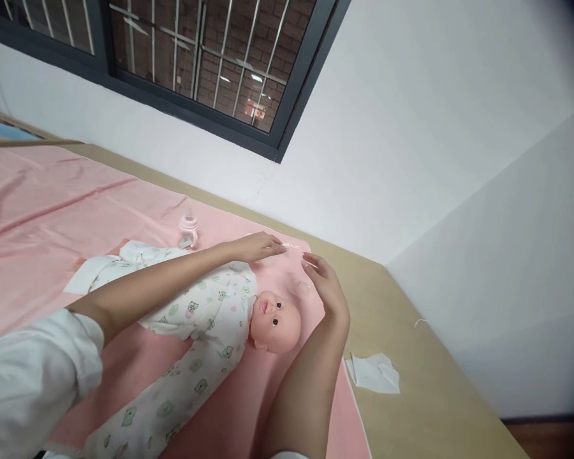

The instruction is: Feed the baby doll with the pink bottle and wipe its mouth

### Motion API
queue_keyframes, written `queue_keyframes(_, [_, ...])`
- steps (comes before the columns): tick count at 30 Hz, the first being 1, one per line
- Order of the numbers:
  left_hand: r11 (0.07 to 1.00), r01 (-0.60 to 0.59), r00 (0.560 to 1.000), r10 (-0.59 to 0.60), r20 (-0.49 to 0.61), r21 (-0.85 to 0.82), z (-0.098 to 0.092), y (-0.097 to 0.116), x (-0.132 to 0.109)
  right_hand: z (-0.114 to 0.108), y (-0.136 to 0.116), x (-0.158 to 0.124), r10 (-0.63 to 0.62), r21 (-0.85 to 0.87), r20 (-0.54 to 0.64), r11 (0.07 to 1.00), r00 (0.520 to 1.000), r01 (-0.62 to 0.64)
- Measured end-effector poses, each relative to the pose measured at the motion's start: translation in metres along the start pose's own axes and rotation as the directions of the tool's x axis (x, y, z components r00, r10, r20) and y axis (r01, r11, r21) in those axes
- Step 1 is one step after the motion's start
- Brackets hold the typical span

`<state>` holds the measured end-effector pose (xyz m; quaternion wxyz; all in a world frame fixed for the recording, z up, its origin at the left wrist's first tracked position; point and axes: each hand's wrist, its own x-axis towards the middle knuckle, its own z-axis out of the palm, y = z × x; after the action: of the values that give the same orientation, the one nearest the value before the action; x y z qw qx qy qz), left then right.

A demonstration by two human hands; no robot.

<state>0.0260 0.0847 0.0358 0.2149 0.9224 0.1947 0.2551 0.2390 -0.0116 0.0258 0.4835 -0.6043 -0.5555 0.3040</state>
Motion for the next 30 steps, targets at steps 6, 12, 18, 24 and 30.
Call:
queue_keyframes(6, [0.966,-0.042,0.997,0.025,-0.069,-0.256,-0.008,0.040,-0.036,0.025,-0.034,-0.007,-0.148,-0.139,-0.011,0.980,0.989,0.145])
queue_keyframes(12, [0.929,-0.047,0.992,0.000,-0.127,-0.368,-0.018,0.051,-0.063,0.036,-0.058,-0.019,-0.226,-0.103,0.064,0.967,0.972,0.232])
queue_keyframes(18, [0.942,0.002,0.943,-0.114,-0.312,-0.337,-0.036,0.055,-0.086,0.042,-0.077,-0.038,-0.256,-0.034,0.191,0.963,0.948,0.267])
queue_keyframes(24, [0.944,-0.034,0.990,-0.012,-0.139,-0.327,-0.048,0.054,-0.095,0.047,-0.099,-0.056,-0.207,-0.130,0.436,0.948,0.876,0.289])
queue_keyframes(30, [0.959,0.019,0.997,0.003,0.079,-0.283,-0.053,0.054,-0.096,0.046,-0.106,-0.062,-0.176,-0.243,0.533,0.905,0.828,0.349])
